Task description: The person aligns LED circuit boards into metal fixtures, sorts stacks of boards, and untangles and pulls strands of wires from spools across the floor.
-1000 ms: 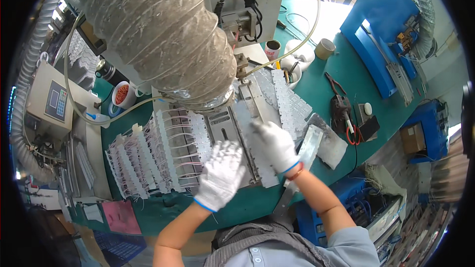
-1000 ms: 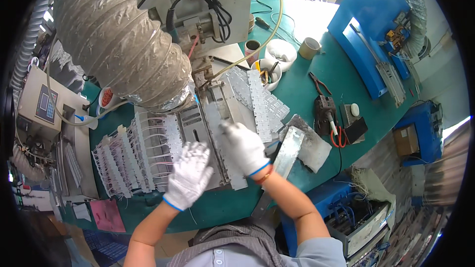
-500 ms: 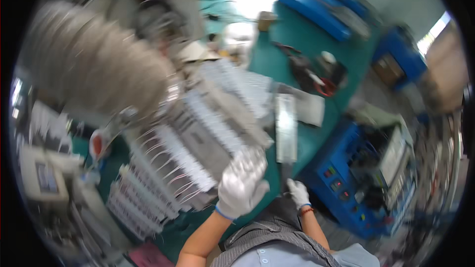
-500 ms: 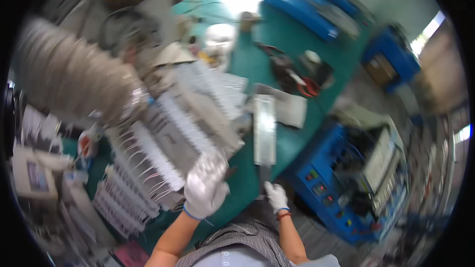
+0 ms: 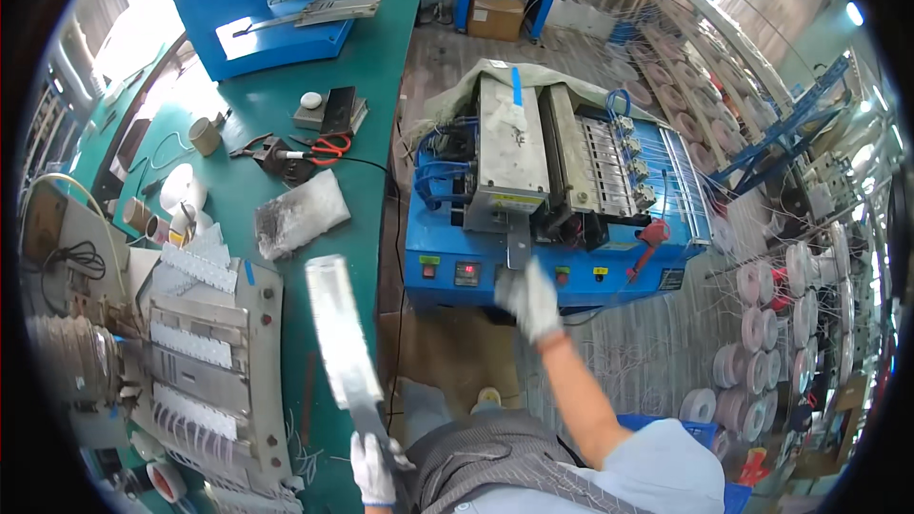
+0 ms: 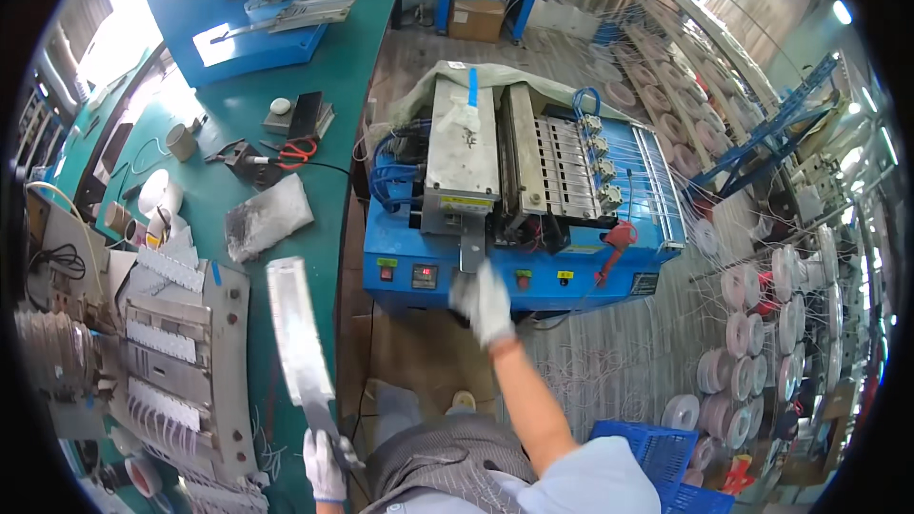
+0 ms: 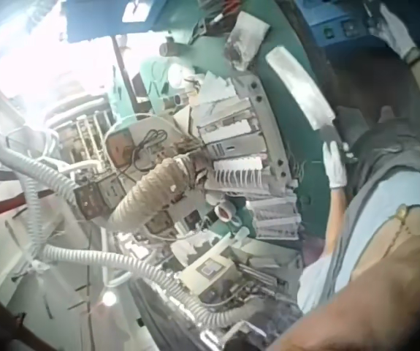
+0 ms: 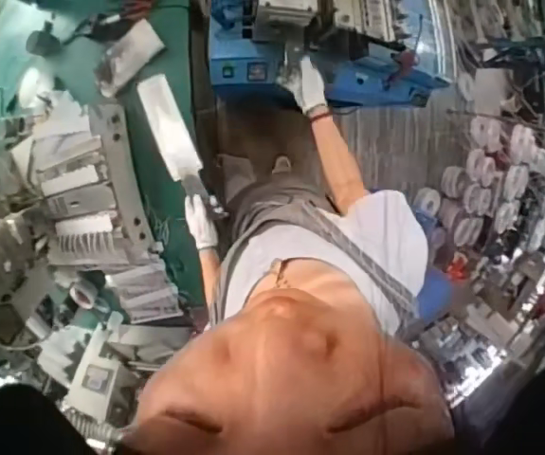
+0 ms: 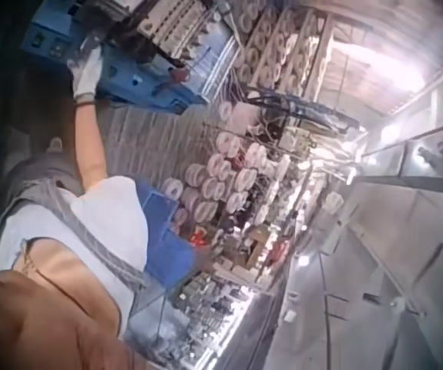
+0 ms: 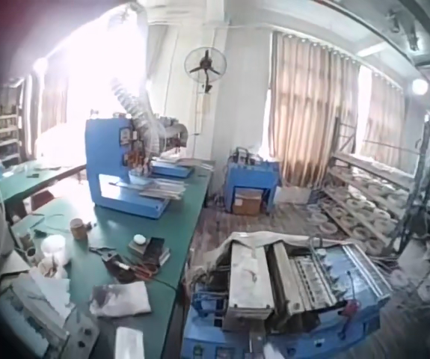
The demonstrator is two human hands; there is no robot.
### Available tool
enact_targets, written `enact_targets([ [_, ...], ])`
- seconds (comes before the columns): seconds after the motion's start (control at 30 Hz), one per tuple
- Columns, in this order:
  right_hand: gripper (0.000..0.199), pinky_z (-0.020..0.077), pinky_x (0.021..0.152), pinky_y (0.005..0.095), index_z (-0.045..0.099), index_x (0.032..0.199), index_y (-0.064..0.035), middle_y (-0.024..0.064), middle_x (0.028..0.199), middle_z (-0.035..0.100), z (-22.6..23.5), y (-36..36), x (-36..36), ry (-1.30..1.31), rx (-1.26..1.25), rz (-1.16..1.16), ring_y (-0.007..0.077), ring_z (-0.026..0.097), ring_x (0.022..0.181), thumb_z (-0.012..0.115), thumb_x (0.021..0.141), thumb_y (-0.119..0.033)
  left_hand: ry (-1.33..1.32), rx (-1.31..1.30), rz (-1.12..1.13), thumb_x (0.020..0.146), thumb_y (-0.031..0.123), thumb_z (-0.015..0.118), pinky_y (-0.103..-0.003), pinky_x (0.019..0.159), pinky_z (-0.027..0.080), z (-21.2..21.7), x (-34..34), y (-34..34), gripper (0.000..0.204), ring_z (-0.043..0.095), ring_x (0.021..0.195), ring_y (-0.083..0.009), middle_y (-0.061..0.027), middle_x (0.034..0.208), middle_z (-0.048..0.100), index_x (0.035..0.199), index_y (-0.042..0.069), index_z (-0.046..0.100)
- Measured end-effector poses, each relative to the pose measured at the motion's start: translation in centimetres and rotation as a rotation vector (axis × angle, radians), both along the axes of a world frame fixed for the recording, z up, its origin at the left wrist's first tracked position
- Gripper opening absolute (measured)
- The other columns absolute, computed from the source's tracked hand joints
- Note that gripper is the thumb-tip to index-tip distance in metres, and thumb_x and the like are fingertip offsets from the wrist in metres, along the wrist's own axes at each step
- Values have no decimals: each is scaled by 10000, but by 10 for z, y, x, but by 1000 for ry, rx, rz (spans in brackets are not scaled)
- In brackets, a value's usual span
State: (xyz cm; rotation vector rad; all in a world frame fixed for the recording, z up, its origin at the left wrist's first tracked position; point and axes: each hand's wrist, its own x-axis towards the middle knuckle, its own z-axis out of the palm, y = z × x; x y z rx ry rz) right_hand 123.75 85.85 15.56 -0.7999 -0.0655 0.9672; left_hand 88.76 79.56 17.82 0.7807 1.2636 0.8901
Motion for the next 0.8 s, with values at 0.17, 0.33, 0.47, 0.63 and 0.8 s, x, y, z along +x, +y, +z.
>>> enact_targets([
  [0.17, 294, 485, 681, 298, 587, 958, -28, 85, 878, 617, -61, -5, 61, -519, -99, 34, 208, 589, 840, 511, 924, -310, -9, -24, -255, 962, 288, 412, -343, 426, 495, 10, 62, -62, 238, 515, 488, -202, -117, 695, 516, 1042, 64, 418],
  [0.33, 419, 457, 775, 257, 508, 1213, -14, 68, 1032, 607, -70, -156, -78, -178, -215, 486, 125, 574, 908, 618, 856, -205, -68, -145, -472, 947, 224, 381, -343, 450, 472, 3, 117, -29, 185, 494, 513, -192, -98, 697, 476, 1015, 56, 420],
  [0.47, 262, 467, 649, 246, 561, 1101, -16, 33, 852, 619, -44, -213, -64, -225, -376, 549, 105, 582, 720, 574, 862, -124, -84, -21, -522, 951, 339, 420, -347, 493, 453, -61, 189, 20, 231, 498, 549, -184, -56, 686, 454, 916, 110, 415],
  [0.63, 213, 466, 550, 254, 590, 977, 3, 41, 739, 618, -30, -250, -59, -228, -452, 329, 124, 599, 637, 535, 864, -169, -309, -34, -568, 950, 422, 417, -380, 684, 516, -27, 339, 90, 373, 591, 731, -243, -103, 850, 580, 938, 57, 493],
  [0.8, 192, 487, 602, 303, 591, 954, -8, 72, 730, 623, -19, -236, -39, -491, -618, 221, 164, 612, 624, 509, 856, -150, -141, -60, -477, 963, 407, 369, -449, 606, 549, -3, 379, 169, 451, 620, 670, -314, -168, 829, 603, 982, -13, 534],
])
